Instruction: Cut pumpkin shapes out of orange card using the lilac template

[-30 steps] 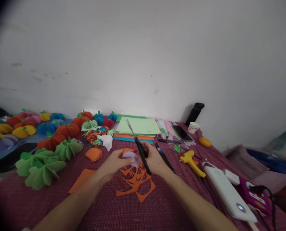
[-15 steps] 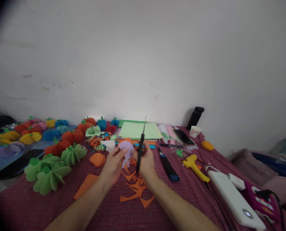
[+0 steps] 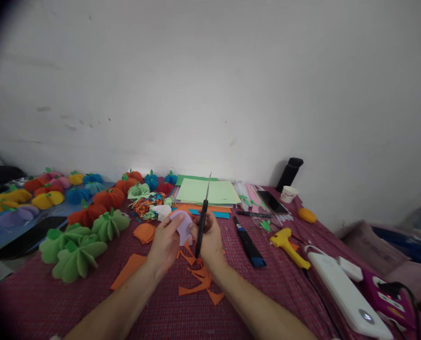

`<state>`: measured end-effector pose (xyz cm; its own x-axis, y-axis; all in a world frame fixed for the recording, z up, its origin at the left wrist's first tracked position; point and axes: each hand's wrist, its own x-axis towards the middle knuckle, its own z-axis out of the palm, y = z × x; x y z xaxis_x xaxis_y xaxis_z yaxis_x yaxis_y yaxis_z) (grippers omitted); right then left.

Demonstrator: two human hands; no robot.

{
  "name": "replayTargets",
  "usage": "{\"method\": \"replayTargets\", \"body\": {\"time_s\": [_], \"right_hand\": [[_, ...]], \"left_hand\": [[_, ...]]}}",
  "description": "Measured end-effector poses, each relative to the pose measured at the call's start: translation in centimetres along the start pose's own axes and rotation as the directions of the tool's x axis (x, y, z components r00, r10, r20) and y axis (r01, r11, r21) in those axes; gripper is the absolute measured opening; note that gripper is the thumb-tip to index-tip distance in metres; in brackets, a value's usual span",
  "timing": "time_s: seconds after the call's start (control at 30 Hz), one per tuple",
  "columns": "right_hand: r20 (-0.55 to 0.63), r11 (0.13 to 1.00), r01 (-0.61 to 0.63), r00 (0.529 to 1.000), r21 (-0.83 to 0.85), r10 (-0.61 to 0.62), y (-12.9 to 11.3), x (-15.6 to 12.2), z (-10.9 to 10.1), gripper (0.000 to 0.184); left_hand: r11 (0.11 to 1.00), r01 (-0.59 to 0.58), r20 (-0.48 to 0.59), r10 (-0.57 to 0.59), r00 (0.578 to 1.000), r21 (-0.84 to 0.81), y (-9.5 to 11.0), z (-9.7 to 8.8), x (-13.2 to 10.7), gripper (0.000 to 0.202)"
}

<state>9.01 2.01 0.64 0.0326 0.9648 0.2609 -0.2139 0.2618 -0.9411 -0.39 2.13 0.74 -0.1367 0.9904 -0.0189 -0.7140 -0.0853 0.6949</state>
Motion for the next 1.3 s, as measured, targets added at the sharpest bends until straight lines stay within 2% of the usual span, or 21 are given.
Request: {"method": "replayTargets", "body": {"time_s": [0.37,0.47,0.53,0.6,0.73,0.87,0.97,1.03,1.13,1.3], "right_hand": [[-0.004,1.000,-0.010,1.000,-0.016,0.010,0.5,0.0,0.0,0.038],[0.020,0.999,-0.037,0.999,-0.037,0.038,0.4,0.0,-1.0,0.037],[0.081,0.995,-0.071,0.994,-0.064,0.076,-0.2,-0.2,-2.5,0.033],[0.217,0.977,-0.160,0.958,-0.143,0.189,-1.4,-0.7,-4.5,0.031],[0.394,0.907,-0.215,0.846,-0.362,0.358,-4.3,-2.3,-8.6,0.037],[0.402,0.820,-0.226,0.784,-0.527,0.474,-6.0,-4.1,-11.2,0.032],[0.454,0.800,-0.255,0.712,-0.543,0.536,-6.2,-5.0,-12.1,0.033],[0.454,0.781,-0.294,0.681,-0.550,0.575,-5.9,-5.3,-12.4,0.034],[0.429,0.757,-0.327,0.667,-0.566,0.609,-5.4,-5.3,-12.5,0.033],[0.442,0.769,-0.344,0.662,-0.539,0.605,-4.8,-5.0,-11.9,0.028]], "left_hand": [[1.000,-0.002,-0.014,0.002,1.000,0.025,-0.1,-0.2,0.2,0.027],[0.999,0.003,-0.031,-0.002,1.000,0.033,-0.1,-0.3,0.3,0.029],[0.999,0.004,-0.050,-0.002,0.999,0.042,0.0,-0.4,0.4,0.029],[0.999,0.012,-0.062,-0.009,0.998,0.053,0.1,-0.4,0.4,0.029],[0.998,0.032,-0.064,-0.029,0.998,0.057,0.3,-0.3,0.4,0.030],[0.996,0.050,-0.057,-0.045,0.997,0.076,0.2,-0.3,0.3,0.029],[0.995,0.053,-0.050,-0.049,0.998,0.082,0.1,-0.3,0.3,0.028],[0.994,0.058,-0.036,-0.055,0.998,0.090,0.0,-0.3,0.3,0.026],[0.992,0.068,-0.023,-0.066,0.998,0.103,0.0,-0.3,0.2,0.025],[0.991,0.064,-0.002,-0.064,0.998,0.118,-0.1,-0.4,0.1,0.024]]}}
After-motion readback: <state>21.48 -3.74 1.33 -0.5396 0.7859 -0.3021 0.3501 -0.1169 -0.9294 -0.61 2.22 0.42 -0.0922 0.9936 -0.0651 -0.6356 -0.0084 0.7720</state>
